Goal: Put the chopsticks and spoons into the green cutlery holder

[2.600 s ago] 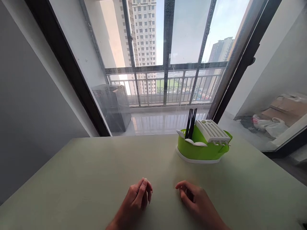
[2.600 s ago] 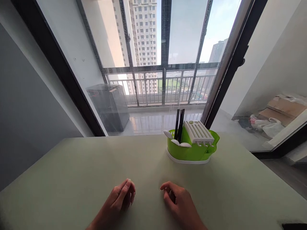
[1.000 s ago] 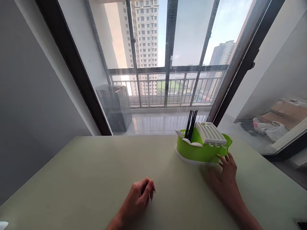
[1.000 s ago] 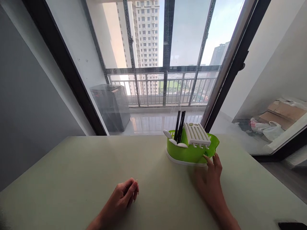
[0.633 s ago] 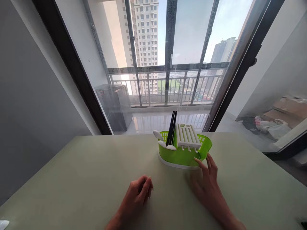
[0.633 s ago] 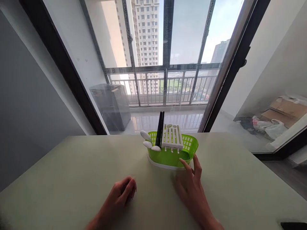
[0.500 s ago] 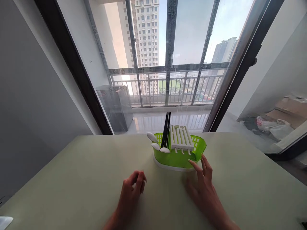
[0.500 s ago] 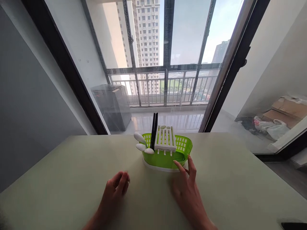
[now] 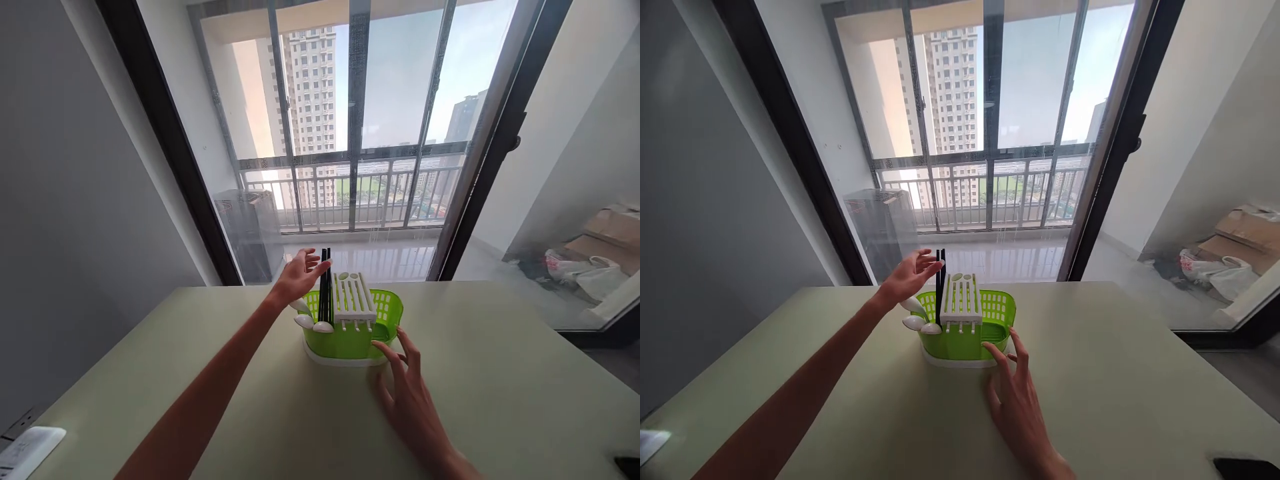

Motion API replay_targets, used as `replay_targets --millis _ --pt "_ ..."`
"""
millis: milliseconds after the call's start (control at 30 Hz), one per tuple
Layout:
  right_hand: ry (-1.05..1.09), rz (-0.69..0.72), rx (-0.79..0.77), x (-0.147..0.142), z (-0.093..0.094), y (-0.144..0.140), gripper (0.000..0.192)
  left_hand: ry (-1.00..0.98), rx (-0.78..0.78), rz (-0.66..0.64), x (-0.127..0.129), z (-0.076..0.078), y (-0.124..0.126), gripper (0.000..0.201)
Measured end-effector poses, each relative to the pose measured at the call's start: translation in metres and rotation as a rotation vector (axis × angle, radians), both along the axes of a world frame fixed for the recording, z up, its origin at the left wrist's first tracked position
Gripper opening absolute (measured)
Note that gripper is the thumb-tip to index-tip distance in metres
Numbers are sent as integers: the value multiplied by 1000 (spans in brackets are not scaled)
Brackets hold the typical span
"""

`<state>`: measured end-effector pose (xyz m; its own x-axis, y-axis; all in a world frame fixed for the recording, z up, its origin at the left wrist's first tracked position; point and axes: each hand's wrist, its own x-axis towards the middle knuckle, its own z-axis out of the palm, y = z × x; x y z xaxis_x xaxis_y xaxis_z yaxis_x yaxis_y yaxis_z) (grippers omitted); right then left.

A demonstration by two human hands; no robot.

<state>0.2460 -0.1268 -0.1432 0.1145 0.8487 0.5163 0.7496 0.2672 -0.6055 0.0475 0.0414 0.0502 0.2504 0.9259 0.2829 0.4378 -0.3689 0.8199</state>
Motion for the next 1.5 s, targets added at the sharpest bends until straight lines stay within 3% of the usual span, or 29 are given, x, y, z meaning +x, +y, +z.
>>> replay_targets --millis 67,200,367,467,533,633,733,833,933,1033,1167,1333,1500 --pt "1 -8 12 0 0 1 42 24 -80 -44 8 2 11 61" --pt "-1 -21 52 2 -3 4 40 23 -24 -130 14 1 18 44" --pt "9 4 68 6 -9 6 43 -89 -17 -120 11 -10 21 43" --pt "2 18 63 9 -11 5 45 -221 -19 -98 5 -7 25 45" --pt "1 25 57 11 -11 4 45 -288 6 -67 -4 5 26 45" --pt "4 35 60 13 -10 3 46 -436 74 24 -29 33 21 37" --pt "3 39 73 15 -9 3 46 -663 126 173 -71 63 14 22" --pt "-5 40 81 16 -9 2 47 -849 41 269 -120 76 5 6" --pt "-4 44 89 19 -8 0 48 -753 -299 227 -163 63 -12 12" --pt "-4 75 110 21 -10 -1 50 -526 -568 166 -193 32 -36 6" --pt "-2 101 140 24 -16 0 52 -155 -866 91 -222 -6 -60 43" --pt "52 113 164 25 -19 2 55 206 -975 62 -249 -28 -69 55" --pt "166 132 198 28 -16 4 55 395 -1005 165 -252 -50 -71 53"
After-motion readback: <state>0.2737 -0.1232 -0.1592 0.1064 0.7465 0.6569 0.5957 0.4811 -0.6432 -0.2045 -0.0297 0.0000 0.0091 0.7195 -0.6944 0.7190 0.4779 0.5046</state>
